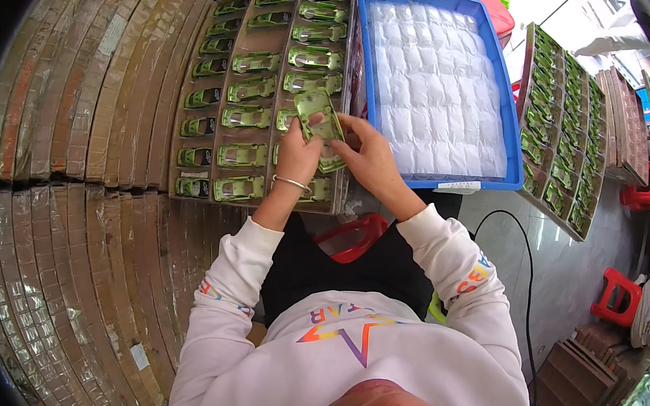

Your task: The person assembles toy car frames by picking up plastic window inserts from a container, pressing them into the toy car bodies by hand, and placing the assembled frames back into the tray.

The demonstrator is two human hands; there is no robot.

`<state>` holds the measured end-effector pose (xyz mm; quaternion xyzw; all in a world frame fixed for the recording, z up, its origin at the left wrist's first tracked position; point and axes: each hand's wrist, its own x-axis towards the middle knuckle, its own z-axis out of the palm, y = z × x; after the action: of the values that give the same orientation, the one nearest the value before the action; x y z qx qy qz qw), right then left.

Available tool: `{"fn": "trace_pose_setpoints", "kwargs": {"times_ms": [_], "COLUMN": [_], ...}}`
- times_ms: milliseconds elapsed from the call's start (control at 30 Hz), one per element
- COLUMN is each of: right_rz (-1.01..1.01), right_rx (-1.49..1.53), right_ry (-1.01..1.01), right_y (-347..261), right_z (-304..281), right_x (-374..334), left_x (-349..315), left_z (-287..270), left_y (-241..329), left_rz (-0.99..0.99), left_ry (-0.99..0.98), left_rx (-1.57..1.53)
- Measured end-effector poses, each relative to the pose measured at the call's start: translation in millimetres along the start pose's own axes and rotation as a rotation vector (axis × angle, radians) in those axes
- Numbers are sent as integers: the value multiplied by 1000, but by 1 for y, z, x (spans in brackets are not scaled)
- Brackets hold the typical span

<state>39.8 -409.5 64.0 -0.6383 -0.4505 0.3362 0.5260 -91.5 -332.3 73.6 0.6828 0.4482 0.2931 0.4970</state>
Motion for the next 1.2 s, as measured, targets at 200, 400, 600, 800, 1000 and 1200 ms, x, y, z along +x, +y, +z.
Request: {"fn": "trace_pose_setpoints", "kwargs": {"times_ms": [200,400,600,800,1000,1200], "right_rz": [64,65,123,39,38,75], "right_rx": [189,183,64,85,-45,56], "right_ry": [-7,-25,-19,34,115,119], "right_y": [18,23,19,10,14,22], "right_z": [13,9,10,10,15,14], "right_x": [3,-1,-1,1,5,6], "left_x": [-2,-7,-6,-8,-5,-8], "left_z": [3,8,10,10,17,22], "left_y": [-13,-7,-10,-8,-13,-14], "left_rz": [33,33,76,50,82,43], "left_ry": [-24,-33,-1,48,103,88], "left_rx": [186,361,371,304,335,208]}}
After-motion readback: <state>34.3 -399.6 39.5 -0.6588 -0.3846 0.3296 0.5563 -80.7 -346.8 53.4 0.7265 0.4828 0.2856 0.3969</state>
